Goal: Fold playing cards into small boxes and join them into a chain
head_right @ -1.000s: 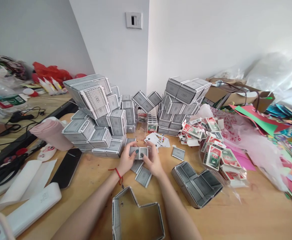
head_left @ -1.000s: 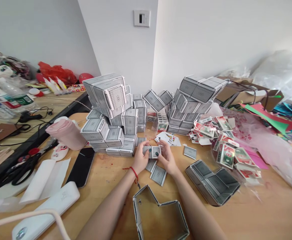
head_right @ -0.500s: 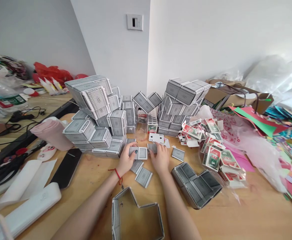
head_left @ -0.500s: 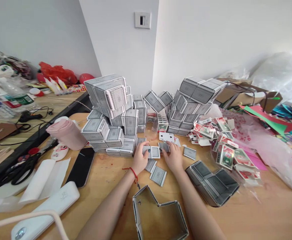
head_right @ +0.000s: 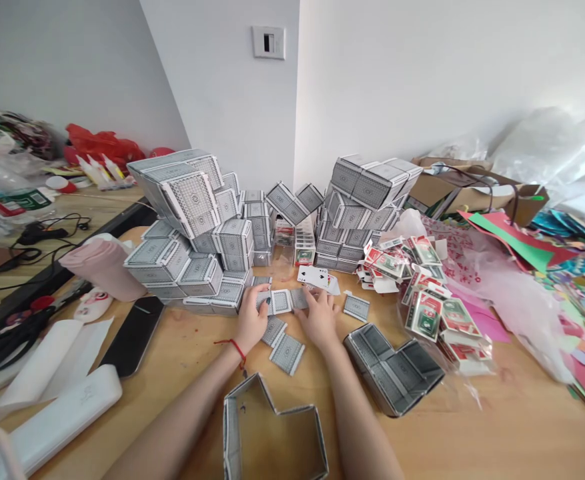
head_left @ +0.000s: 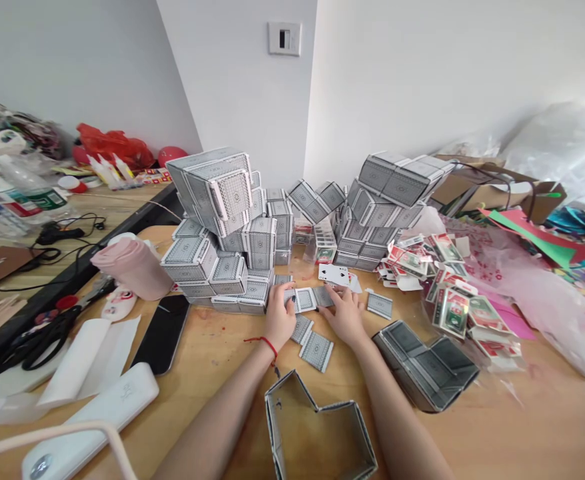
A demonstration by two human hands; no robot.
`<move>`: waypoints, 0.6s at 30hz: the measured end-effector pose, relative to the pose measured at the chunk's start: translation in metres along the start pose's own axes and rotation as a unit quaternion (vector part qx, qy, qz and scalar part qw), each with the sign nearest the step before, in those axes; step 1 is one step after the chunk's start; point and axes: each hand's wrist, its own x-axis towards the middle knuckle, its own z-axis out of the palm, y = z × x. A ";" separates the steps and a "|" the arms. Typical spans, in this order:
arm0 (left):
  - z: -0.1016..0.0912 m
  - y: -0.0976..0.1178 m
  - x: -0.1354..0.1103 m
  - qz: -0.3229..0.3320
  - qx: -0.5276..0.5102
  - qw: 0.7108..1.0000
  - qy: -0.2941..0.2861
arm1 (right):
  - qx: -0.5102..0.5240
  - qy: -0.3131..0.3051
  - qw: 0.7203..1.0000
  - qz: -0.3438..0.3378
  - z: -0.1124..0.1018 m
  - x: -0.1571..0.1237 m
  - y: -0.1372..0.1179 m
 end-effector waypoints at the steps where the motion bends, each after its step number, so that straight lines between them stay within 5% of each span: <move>1: 0.000 0.000 0.000 -0.001 0.005 1.000 0.001 | -0.009 -0.011 1.000 -0.009 -0.002 0.000 -0.001; 8: 0.001 0.000 -0.002 -0.007 0.028 1.000 0.003 | -0.065 -0.102 0.991 -0.051 -0.012 0.001 -0.006; 18: -0.002 0.003 -0.001 0.020 0.016 0.999 0.024 | -0.009 -0.050 0.997 -0.061 -0.007 0.002 0.001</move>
